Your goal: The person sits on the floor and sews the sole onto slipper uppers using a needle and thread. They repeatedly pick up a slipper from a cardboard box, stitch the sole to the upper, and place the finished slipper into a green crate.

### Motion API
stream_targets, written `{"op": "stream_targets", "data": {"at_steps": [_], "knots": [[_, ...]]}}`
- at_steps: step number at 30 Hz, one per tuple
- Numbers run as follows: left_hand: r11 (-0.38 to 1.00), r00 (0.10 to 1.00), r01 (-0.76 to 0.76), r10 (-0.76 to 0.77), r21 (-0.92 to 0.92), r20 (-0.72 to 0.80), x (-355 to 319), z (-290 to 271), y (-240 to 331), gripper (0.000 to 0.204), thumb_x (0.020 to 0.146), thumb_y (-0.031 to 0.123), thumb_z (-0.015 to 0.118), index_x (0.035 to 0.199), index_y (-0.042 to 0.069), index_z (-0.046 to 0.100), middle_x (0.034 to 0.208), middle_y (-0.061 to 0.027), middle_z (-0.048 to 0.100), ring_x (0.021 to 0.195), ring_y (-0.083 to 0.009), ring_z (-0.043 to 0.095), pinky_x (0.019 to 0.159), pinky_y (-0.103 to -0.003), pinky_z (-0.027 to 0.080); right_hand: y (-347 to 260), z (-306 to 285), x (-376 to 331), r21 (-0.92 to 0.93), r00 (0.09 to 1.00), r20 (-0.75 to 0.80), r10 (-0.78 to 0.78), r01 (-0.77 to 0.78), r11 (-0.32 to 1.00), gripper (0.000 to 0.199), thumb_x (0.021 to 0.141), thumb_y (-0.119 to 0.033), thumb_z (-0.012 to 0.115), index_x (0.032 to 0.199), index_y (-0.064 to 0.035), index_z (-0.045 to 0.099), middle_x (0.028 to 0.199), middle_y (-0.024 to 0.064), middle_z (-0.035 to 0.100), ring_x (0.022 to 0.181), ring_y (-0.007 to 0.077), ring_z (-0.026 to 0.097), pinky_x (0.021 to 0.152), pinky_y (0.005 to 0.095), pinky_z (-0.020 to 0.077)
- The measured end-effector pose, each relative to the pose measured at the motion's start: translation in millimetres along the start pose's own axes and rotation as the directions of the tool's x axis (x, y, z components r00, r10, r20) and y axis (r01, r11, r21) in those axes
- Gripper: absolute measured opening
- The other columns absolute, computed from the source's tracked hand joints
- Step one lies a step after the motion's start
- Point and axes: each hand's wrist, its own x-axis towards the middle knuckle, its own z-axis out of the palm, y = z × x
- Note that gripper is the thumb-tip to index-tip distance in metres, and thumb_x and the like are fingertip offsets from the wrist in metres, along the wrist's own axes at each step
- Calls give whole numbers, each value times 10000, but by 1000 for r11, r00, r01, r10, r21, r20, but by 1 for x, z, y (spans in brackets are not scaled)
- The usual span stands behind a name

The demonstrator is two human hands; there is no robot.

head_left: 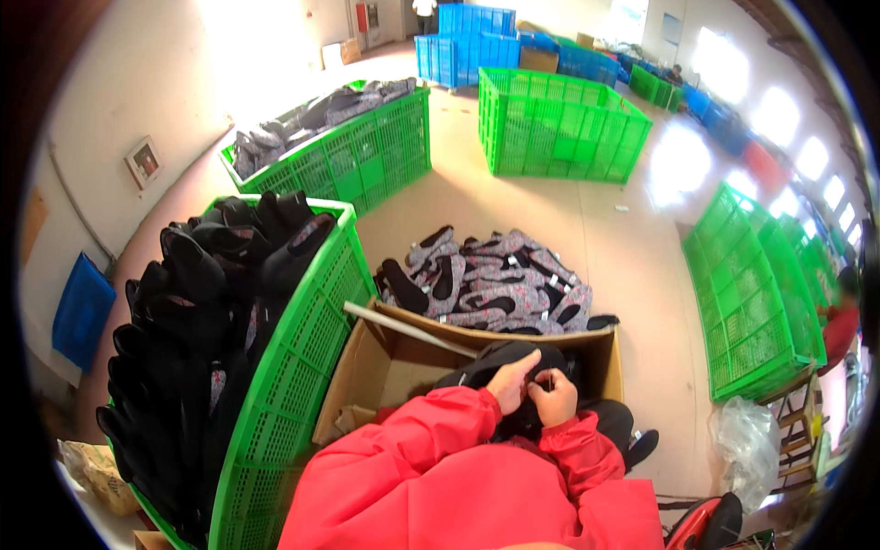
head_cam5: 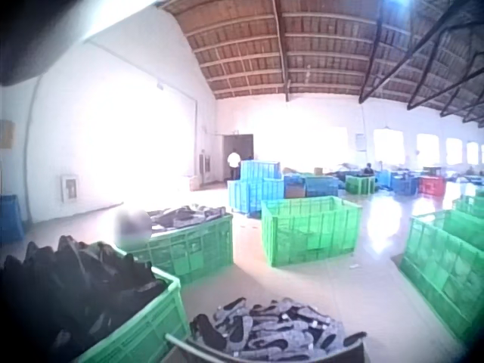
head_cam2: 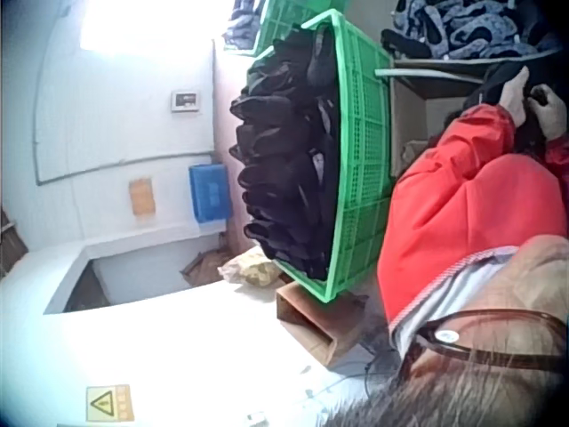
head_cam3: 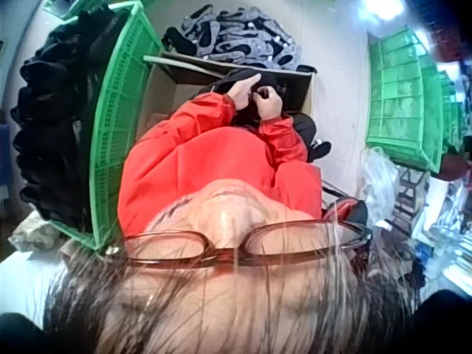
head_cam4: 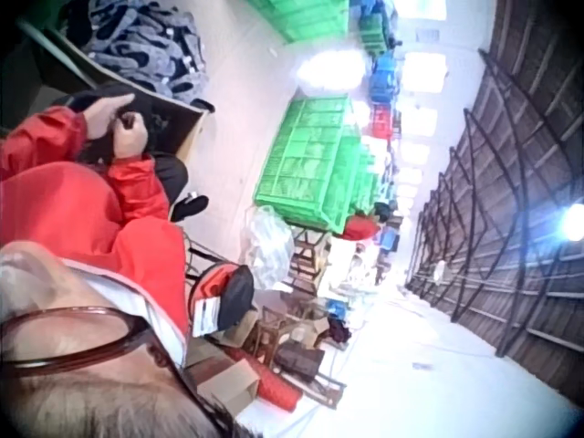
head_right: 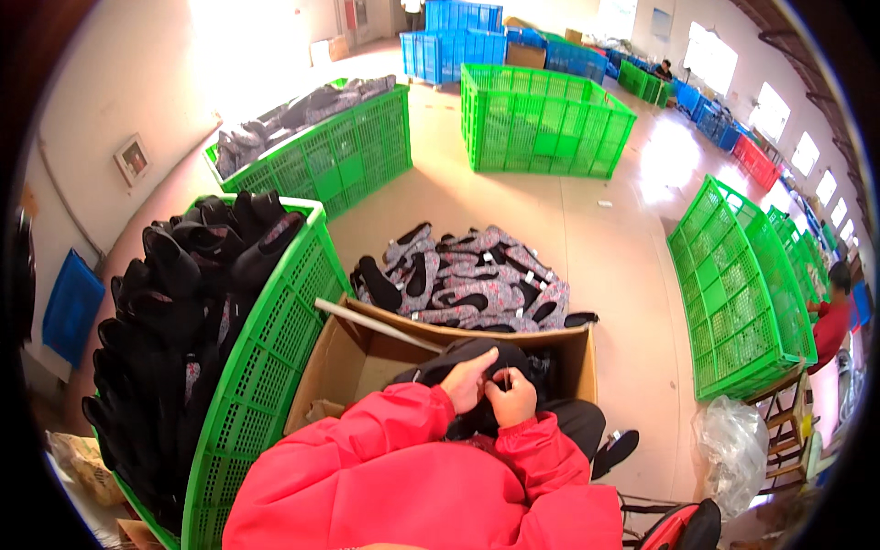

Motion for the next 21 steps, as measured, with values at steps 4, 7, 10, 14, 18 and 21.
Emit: {"op": "stream_targets", "data": {"at_steps": [4,7,10,14,18,21], "knots": [[995,994,-79,83,63,-70,0,-26,-2,322,1016,317,502,1163,53,614,1134,-43,657,1057,-162,595,981,-329,443,8,-14,-10,386,995,96,37,-71,920,74,910,-27,620,973,-25,659,815,23,668,664,67,576,606,203,462],[999,999,39,-39,21,33,-21,-11,-3,407,1028,346,463,1255,27,570,1248,-63,620,1146,-176,562,1029,-326,409,17,-28,-15,424,964,-252,81,35,905,115,923,-43,617,1034,-38,646,908,6,647,737,48,553,664,188,447],[992,969,121,-127,41,214,-36,2,-4,471,1039,360,427,1342,7,504,1348,-86,560,1221,-194,519,1063,-337,380,50,-37,-5,452,929,-353,108,69,889,188,953,-135,609,1125,-61,619,922,-21,624,694,16,476,629,169,396],[980,939,169,-193,107,284,-45,10,-5,479,1042,297,426,1403,-17,423,1410,-132,509,1282,-247,491,1116,-394,343,28,-50,-9,456,952,9,307,-277,846,374,1021,-349,444,1029,-53,673,895,15,632,734,98,578,660,233,454],[971,922,223,-239,88,304,-37,-4,-8,473,1046,291,426,1381,-42,439,1410,-130,505,1276,-241,493,1117,-387,342,42,-34,-14,515,964,-37,264,-208,832,453,1029,-350,356,1006,-14,659,938,58,634,878,152,578,847,277,441],[946,952,250,-278,205,125,-30,-11,-12,490,1042,328,437,1357,-47,459,1391,-123,520,1245,-226,512,1096,-374,368,59,-24,-15,575,959,-29,282,-215,789,439,1024,-368,382,991,-21,649,925,48,629,860,146,578,817,275,450]]}}
